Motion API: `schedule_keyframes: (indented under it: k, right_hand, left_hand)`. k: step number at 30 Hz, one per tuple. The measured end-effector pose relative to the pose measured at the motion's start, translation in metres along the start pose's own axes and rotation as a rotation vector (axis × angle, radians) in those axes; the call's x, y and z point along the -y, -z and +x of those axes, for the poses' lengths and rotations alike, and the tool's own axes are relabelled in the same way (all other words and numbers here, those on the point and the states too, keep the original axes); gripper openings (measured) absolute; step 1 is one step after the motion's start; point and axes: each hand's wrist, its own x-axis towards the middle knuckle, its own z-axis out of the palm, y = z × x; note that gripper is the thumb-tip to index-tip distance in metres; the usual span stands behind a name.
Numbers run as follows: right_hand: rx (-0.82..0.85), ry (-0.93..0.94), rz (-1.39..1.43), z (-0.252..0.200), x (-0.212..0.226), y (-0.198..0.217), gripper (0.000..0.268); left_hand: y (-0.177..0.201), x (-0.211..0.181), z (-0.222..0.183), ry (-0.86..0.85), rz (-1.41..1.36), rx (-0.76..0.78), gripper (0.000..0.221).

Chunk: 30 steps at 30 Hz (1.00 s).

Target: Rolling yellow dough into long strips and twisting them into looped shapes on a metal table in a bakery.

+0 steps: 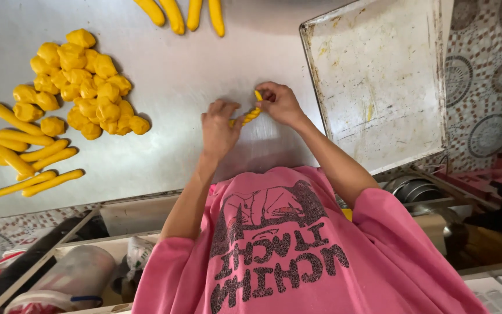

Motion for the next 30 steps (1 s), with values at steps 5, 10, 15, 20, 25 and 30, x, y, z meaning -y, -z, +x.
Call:
schedule_keyframes:
  k: [5, 10, 15, 20, 25, 30]
  right_hand:
    - [0.041, -0.012, 0.098, -0.003, 0.026, 0.008, 0.028]
    - [0.061, 0.050, 0.180, -0.005, 0.017, 0.010, 0.026]
    - [0.033, 0.149, 0.169, -0.010, 0.039, 0.013, 0.025]
    - [0.009, 0.118, 0.153, -0.013, 0.040, 0.013, 0.024]
    - [0.102, 0.068, 0.120, -0.017, 0.053, 0.023, 0.033]
    - [0.136, 0.073, 0.045, -0.019, 0.057, 0.026, 0.035]
  left_hand:
    - [-0.021, -0.024, 0.013, 0.016, 0.052, 0.136, 0.027]
    - [-0.024, -0.019, 0.019, 0.050, -0.017, 0.237, 0.029]
    - [-0.038, -0.007, 0.025, 0.022, -0.057, 0.251, 0.028]
    - [-0.048, -0.007, 0.024, 0.041, -0.052, 0.210, 0.032]
    - [-0.058, 0.000, 0.017, 0.050, -0.071, 0.210, 0.019]
    - [-0.060, -0.003, 0.015, 0.024, -0.035, 0.229, 0.017]
